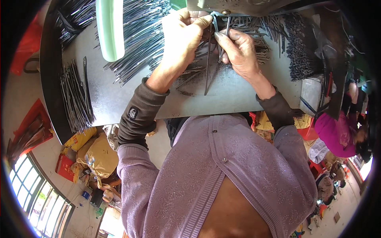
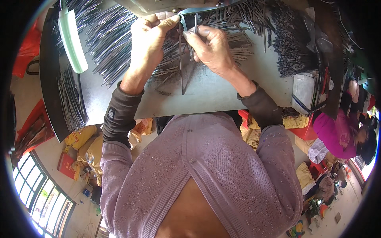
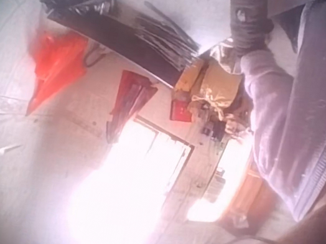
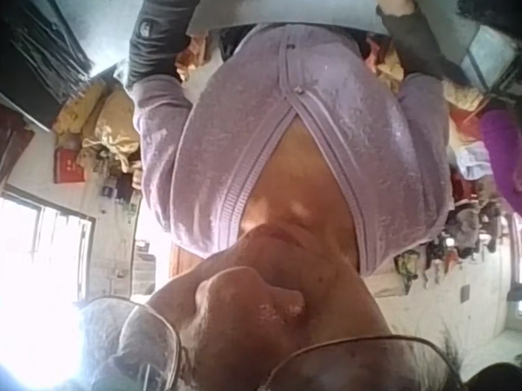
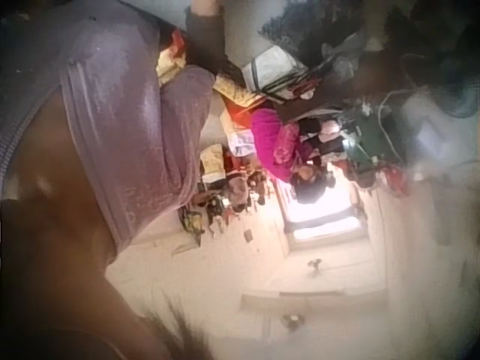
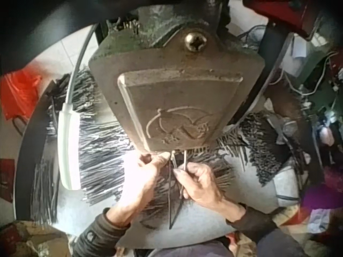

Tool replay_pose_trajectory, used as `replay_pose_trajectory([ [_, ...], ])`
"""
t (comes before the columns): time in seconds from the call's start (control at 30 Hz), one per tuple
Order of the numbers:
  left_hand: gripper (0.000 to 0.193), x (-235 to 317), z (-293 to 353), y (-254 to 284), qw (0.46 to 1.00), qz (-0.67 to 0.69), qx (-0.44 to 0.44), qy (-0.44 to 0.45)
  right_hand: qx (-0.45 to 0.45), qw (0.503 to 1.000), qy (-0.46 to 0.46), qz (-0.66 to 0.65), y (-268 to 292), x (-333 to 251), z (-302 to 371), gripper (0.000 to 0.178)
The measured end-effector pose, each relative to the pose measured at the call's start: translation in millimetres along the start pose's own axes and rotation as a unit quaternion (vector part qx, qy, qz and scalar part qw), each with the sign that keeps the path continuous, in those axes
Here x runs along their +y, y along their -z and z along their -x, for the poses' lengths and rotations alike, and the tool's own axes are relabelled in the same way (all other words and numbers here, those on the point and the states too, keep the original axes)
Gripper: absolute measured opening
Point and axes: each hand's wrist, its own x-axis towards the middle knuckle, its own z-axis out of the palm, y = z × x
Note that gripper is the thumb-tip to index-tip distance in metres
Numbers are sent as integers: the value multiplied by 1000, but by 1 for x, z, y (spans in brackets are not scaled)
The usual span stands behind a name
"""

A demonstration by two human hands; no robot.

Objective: Processing small metal wire-like components using a manual workbench press and hand manipulation.

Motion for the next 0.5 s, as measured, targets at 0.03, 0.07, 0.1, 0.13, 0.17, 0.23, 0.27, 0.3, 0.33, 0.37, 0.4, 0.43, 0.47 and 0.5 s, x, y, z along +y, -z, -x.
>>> replay_pose_trajectory([
  [0.03, 7, 1, 0, -1, 1000, 8, 3, 3, 8, 1000, 9, 3, 0, 1, -1, 15],
  [0.07, 7, 2, 0, -2, 1000, 15, 6, 6, 16, 1000, 18, 5, -1, 2, -2, 15],
  [0.1, 9, 2, 2, -1, 1000, 6, 1, 16, 23, 999, 27, 8, -1, 2, -3, 15],
  [0.13, 11, 2, 3, 0, 1000, -2, -5, 26, 24, 999, 30, 15, -1, 3, -2, 14],
  [0.17, 13, 3, 4, 1, 999, -11, -10, 36, 24, 999, 32, 21, -1, 3, -1, 14],
  [0.23, 13, 4, 4, 1, 999, -1, -13, 41, 16, 999, 27, 23, 1, 1, -1, 14],
  [0.27, 13, 5, 4, 1, 999, 5, -14, 44, 8, 1000, 19, 18, 2, -1, -2, 14],
  [0.3, 10, 5, 3, 0, 999, 5, -13, 36, -1, 1000, 11, 13, 2, -3, -3, 14],
  [0.33, 8, 5, 3, 0, 1000, 6, -11, 27, -4, 1000, 4, 6, 3, -3, -3, 14],
  [0.37, 5, 5, 2, 0, 1000, 7, -10, 18, -8, 1000, -3, 1, 4, -3, -3, 15],
  [0.4, 5, 4, 1, 0, 1000, 7, -9, 17, -11, 1000, -11, -5, 5, -3, -3, 15],
  [0.43, 5, 4, 0, 0, 1000, 7, -9, 16, -18, 1000, -12, -7, 5, -3, -3, 15],
  [0.47, 5, 3, 0, 0, 1000, 7, -7, 14, -26, 1000, -14, -9, 6, -3, -4, 16],
  [0.5, 5, 4, 0, 0, 1000, 1, -4, 10, -34, 999, -16, -12, 7, -2, -4, 16],
])
